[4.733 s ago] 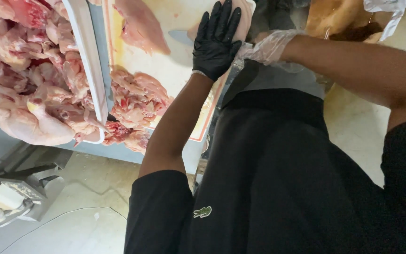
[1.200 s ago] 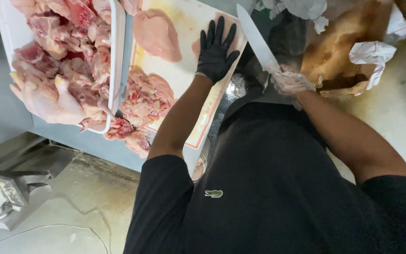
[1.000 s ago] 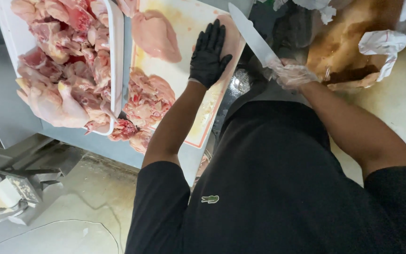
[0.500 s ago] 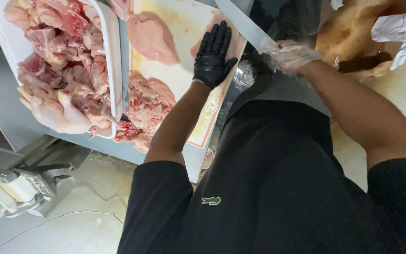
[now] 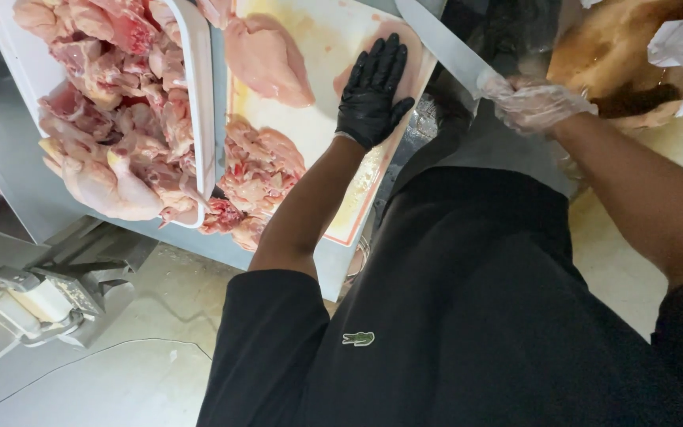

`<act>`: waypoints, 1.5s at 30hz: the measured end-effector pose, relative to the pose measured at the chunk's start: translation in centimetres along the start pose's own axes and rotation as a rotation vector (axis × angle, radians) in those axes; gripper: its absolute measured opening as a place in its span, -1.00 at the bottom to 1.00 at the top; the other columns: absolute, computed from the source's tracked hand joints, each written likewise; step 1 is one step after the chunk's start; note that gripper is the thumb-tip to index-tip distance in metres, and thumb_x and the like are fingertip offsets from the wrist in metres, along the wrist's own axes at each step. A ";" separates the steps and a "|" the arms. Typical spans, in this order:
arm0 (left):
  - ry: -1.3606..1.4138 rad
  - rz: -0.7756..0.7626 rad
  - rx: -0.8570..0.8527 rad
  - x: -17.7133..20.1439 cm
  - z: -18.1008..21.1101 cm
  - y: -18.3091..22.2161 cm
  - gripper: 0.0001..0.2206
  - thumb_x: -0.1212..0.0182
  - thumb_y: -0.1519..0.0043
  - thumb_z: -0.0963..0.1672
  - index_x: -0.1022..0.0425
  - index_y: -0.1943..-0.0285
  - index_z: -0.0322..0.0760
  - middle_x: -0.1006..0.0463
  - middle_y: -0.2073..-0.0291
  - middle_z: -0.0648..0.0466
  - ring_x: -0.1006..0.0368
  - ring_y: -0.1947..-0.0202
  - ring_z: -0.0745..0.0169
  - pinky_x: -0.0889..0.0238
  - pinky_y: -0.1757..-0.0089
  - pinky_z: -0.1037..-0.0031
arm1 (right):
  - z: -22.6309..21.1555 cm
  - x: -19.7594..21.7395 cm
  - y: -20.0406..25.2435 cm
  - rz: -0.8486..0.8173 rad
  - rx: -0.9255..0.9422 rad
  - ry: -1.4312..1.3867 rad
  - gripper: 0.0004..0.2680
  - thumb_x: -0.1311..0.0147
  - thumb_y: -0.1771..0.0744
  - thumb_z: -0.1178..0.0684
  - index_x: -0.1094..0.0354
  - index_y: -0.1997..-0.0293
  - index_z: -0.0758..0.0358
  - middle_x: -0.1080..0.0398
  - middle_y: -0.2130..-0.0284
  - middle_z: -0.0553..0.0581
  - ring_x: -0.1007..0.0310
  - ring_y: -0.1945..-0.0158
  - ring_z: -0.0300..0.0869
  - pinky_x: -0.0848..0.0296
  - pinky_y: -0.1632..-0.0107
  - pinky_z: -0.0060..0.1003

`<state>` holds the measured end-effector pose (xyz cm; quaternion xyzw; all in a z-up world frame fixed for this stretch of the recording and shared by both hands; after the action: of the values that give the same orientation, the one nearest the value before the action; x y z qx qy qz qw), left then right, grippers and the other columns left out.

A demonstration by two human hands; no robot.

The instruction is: Cutting and trimming raw chicken breasts on a cutting board using a knife in a food processing environment.

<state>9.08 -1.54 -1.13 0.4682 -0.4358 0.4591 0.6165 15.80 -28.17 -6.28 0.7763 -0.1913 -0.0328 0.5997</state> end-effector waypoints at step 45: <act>0.040 -0.001 -0.013 -1.4 -0.9 -0.1 -0.40 -0.14 -0.51 0.07 -0.09 -0.70 -0.07 -0.06 -0.64 0.01 -0.01 -0.66 -0.03 0.04 -0.55 0.14 | -1.9 -2.1 -6.5 -0.143 0.135 0.106 -0.71 -0.07 -0.47 -0.16 -0.46 -0.12 0.28 -0.53 0.24 0.34 -0.47 0.27 0.13 -0.38 0.20 0.03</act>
<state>9.03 -0.85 -2.63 0.4552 -0.4261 0.4653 0.6283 16.06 -24.34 -12.28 0.8274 -0.1053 -0.0214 0.5513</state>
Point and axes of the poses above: each hand's wrist, its own y-axis away from the middle knuckle, its own x-axis out of the back of the hand, z = x × y, the point moved 9 cm from there along -y, towards the middle knuckle
